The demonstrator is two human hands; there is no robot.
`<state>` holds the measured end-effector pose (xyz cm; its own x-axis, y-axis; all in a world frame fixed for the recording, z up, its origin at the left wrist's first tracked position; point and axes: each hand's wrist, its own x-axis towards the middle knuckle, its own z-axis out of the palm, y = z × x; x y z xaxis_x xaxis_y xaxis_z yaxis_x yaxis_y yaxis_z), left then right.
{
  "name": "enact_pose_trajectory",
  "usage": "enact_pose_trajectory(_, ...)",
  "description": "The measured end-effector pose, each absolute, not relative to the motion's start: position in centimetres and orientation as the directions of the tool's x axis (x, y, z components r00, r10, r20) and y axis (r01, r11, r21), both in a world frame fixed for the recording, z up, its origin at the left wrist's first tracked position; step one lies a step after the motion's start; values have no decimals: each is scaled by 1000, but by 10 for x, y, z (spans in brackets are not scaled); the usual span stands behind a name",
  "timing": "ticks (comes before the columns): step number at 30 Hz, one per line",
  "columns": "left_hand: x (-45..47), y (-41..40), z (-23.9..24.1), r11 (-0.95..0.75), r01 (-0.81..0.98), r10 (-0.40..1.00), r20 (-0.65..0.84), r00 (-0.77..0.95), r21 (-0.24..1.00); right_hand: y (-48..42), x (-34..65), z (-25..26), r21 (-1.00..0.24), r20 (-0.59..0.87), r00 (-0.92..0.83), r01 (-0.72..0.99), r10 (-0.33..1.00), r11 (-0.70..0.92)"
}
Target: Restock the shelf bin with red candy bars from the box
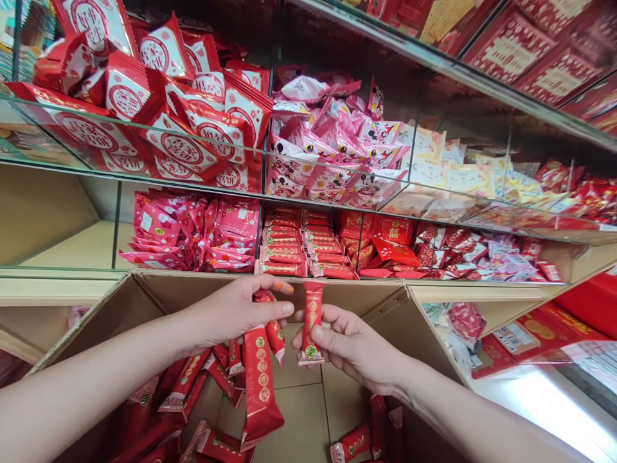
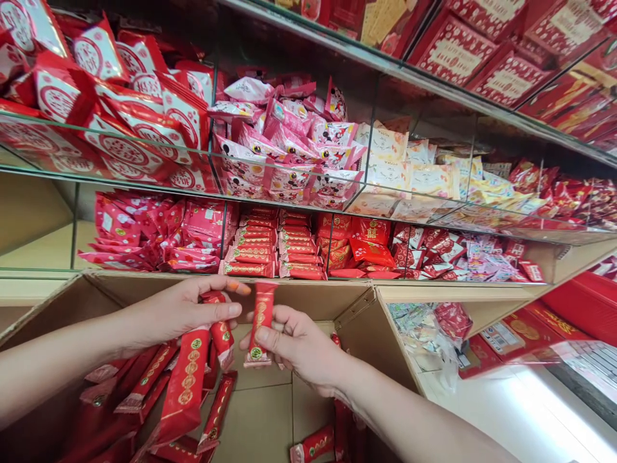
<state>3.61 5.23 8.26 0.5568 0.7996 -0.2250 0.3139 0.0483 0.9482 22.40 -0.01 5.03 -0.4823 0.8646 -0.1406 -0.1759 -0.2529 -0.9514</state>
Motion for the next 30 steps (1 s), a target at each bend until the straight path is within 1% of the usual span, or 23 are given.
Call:
enact_pose_trajectory(2, 36, 48, 80, 42, 404, 758, -292, 584, 914, 1, 223, 48, -942, -101, -422, -251, 901, -223)
enact_pose_trajectory(5, 39, 39, 74, 91, 414, 665, -365, 652, 906, 2, 223, 43, -929, -97, -338, -306, 936, -207)
enact_pose_trajectory(8, 42, 34, 70, 108, 396, 674, -360, 645, 912, 3, 224, 42, -921, -124, -314, -316, 941, -227)
enact_pose_trajectory(10, 43, 34, 71, 83, 384, 708, -326, 627, 920, 5, 226, 44, -931, -90, -300, -313, 950, -187)
enact_pose_trajectory(12, 43, 36, 74, 43, 376, 731, -286, 620, 925, 7, 230, 49, -963, -11, -229, -259, 973, -72)
enact_pose_trajectory(13, 42, 37, 76, 25, 373, 734, -270, 623, 927, 9, 234, 52, -979, 48, -178, -203, 983, 11)
enact_pose_trajectory(15, 40, 39, 80, -2, 376, 726, -257, 638, 927, 11, 241, 58, -975, 220, -115, -10, 969, 221)
enact_pose_trajectory(16, 39, 40, 81, -10, 382, 717, -259, 647, 924, 12, 245, 60, -929, 327, -144, 129, 934, 346)
enact_pose_trajectory(17, 38, 40, 82, -16, 392, 707, -267, 655, 920, 13, 248, 61, -836, 427, -220, 274, 877, 475)
enact_pose_trajectory(18, 37, 40, 82, -22, 408, 695, -279, 662, 913, 13, 250, 61, -697, 494, -330, 403, 805, 593)
enact_pose_trajectory(19, 37, 40, 82, -28, 424, 682, -293, 670, 905, 13, 252, 61, -539, 515, -446, 496, 732, 681)
enact_pose_trajectory(20, 36, 40, 80, -36, 436, 668, -303, 680, 899, 12, 252, 60, -399, 498, -542, 550, 677, 734)
enact_pose_trajectory(21, 36, 40, 79, -51, 446, 656, -307, 690, 894, 11, 252, 59, -301, 467, -608, 573, 642, 762)
enact_pose_trajectory(23, 36, 40, 75, -93, 458, 644, -297, 705, 884, 9, 250, 59, -213, 420, -663, 591, 619, 778)
enact_pose_trajectory(25, 37, 40, 72, -137, 458, 666, -260, 699, 878, 10, 249, 64, -154, 422, -667, 615, 614, 774)
enact_pose_trajectory(27, 37, 41, 71, -149, 448, 700, -226, 678, 882, 17, 252, 74, -85, 485, -617, 673, 620, 735)
enact_pose_trajectory(30, 38, 44, 72, -113, 421, 735, -210, 645, 900, 41, 261, 89, -31, 561, -500, 784, 660, 620)
